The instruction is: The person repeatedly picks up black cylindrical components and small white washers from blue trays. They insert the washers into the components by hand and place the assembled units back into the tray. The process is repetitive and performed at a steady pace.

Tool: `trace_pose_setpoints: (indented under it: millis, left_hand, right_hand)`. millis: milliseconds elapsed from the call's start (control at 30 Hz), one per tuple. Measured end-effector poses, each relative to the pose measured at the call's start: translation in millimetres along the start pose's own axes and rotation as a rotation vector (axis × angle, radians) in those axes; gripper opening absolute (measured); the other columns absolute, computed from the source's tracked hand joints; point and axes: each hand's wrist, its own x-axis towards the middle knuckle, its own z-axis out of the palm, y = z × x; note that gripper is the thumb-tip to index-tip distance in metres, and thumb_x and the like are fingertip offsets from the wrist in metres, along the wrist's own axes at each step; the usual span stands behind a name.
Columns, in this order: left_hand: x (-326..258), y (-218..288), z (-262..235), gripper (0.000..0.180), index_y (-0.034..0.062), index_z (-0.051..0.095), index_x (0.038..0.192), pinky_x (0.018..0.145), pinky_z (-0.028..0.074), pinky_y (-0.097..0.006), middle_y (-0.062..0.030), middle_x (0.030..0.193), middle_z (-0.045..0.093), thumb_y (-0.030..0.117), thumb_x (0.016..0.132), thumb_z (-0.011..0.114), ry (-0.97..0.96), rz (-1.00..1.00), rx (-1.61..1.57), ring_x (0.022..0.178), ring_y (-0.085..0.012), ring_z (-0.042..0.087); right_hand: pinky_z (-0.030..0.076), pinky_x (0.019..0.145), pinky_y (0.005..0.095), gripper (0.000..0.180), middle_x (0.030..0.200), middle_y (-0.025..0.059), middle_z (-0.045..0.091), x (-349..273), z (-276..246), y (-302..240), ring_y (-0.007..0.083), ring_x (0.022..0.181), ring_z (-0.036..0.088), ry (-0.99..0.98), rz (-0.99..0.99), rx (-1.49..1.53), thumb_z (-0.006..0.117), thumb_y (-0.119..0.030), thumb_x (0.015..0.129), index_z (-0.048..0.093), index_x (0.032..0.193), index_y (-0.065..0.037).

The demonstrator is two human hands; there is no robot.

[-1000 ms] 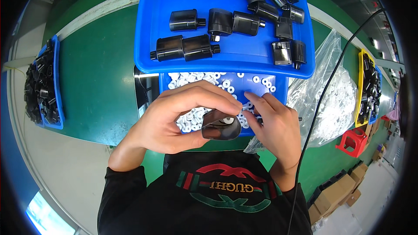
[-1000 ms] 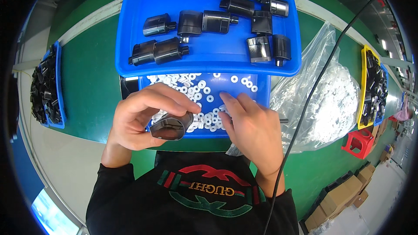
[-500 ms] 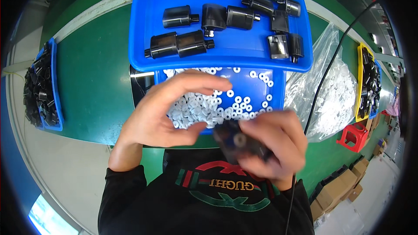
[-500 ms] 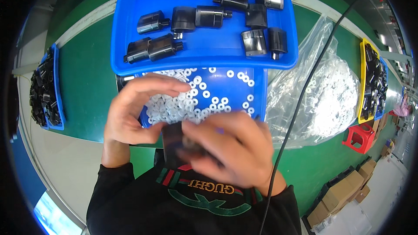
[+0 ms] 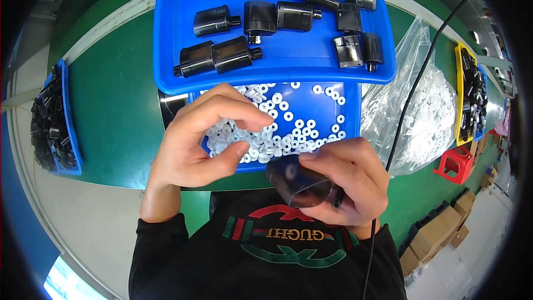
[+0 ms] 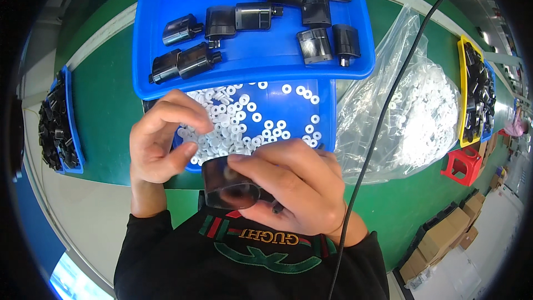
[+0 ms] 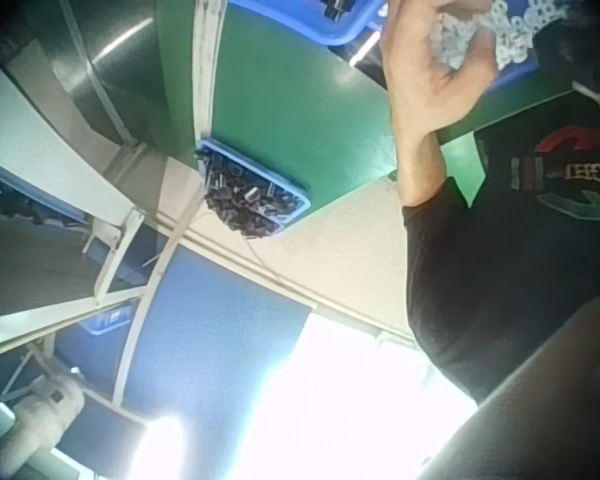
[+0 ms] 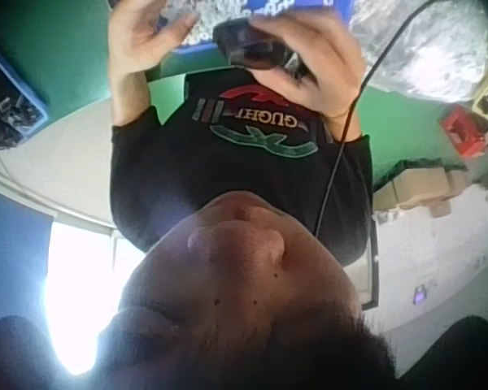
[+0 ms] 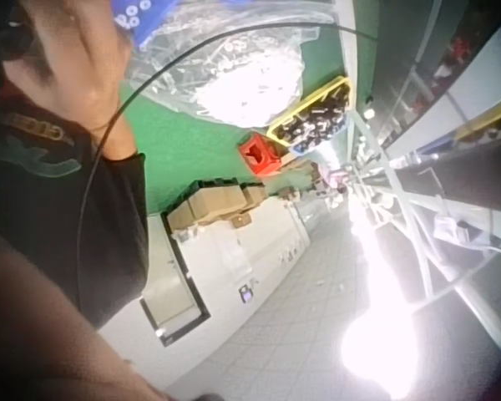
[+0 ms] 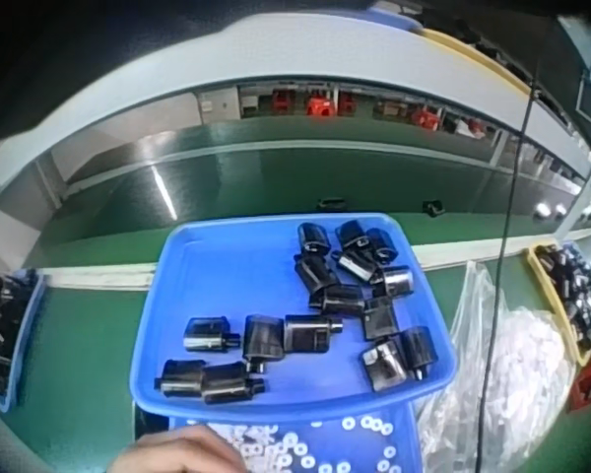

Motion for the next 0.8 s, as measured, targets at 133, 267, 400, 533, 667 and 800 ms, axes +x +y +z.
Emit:
trace_pose_setpoints:
  millis: [133, 267, 400, 533, 667, 800]
  left_hand:
    - [-5, -3, 0, 0.024, -0.0001, 0.067, 0.104, 0.072, 0.043, -0.029, -0.0082, 0.092, 0.063, -0.009, 0.084, 0.058, 0.14, -0.069, -0.132, 0.081, -0.016, 0.054]
    - [-4, -1, 7, 0.024, 0.0005, 0.067, 0.102, 0.068, 0.043, -0.027, -0.0082, 0.091, 0.062, -0.011, 0.083, 0.057, 0.182, -0.095, -0.107, 0.079, -0.0147, 0.054]
    - [0, 2, 6, 0.036, 0.0012, 0.068, 0.105, 0.071, 0.047, -0.03, -0.0115, 0.097, 0.062, -0.011, 0.073, 0.061, 0.061, -0.067, 0.031, 0.084, -0.0199, 0.059]
    - [3, 0, 5, 0.063, -0.0022, 0.061, 0.119, 0.09, 0.05, -0.04, -0.0189, 0.111, 0.066, 0.003, 0.056, 0.072, -0.128, -0.034, 0.145, 0.102, -0.0316, 0.063]
    - [4, -4, 18, 0.075, -0.0032, 0.054, 0.132, 0.091, 0.051, -0.044, -0.0201, 0.119, 0.065, 0.008, 0.061, 0.079, -0.195, -0.049, 0.148, 0.103, -0.0353, 0.064]
    - [2, -2, 19, 0.061, -0.0025, 0.06, 0.121, 0.082, 0.053, -0.04, -0.0181, 0.107, 0.068, 0.004, 0.063, 0.076, -0.18, -0.079, 0.121, 0.091, -0.0331, 0.067]
  right_hand:
    - [0.052, 0.05, 0.0282, 0.051, 0.089, 0.005, 0.061, -5, 11, 15, 0.0175, 0.065, 0.064, -0.031, 0.019, 0.035, 0.085, -0.009, 0.057, 0.069, 0.105, -0.004]
    - [0.052, 0.05, 0.0284, 0.053, 0.09, 0.0046, 0.061, -8, 13, 18, 0.0169, 0.064, 0.064, -0.033, 0.013, 0.026, 0.084, -0.008, 0.057, 0.068, 0.107, -0.004]
    - [0.052, 0.05, 0.0284, 0.052, 0.089, 0.0045, 0.06, -8, 12, 18, 0.0166, 0.064, 0.064, -0.052, 0.011, -0.069, 0.084, -0.009, 0.058, 0.067, 0.107, -0.004]
    - [0.052, 0.051, 0.0285, 0.05, 0.091, 0.0047, 0.059, -7, 11, 16, 0.0169, 0.065, 0.065, -0.107, -0.026, -0.181, 0.083, -0.012, 0.061, 0.066, 0.108, -0.003]
    - [0.053, 0.052, 0.0293, 0.051, 0.096, 0.0068, 0.06, -3, 14, 11, 0.0183, 0.068, 0.066, -0.122, -0.055, -0.099, 0.082, -0.012, 0.064, 0.066, 0.111, -0.002]
    - [0.054, 0.054, 0.03, 0.049, 0.1, 0.0105, 0.063, 1, 9, 8, 0.0205, 0.069, 0.066, -0.108, -0.063, -0.036, 0.078, -0.006, 0.066, 0.066, 0.113, 0.0]
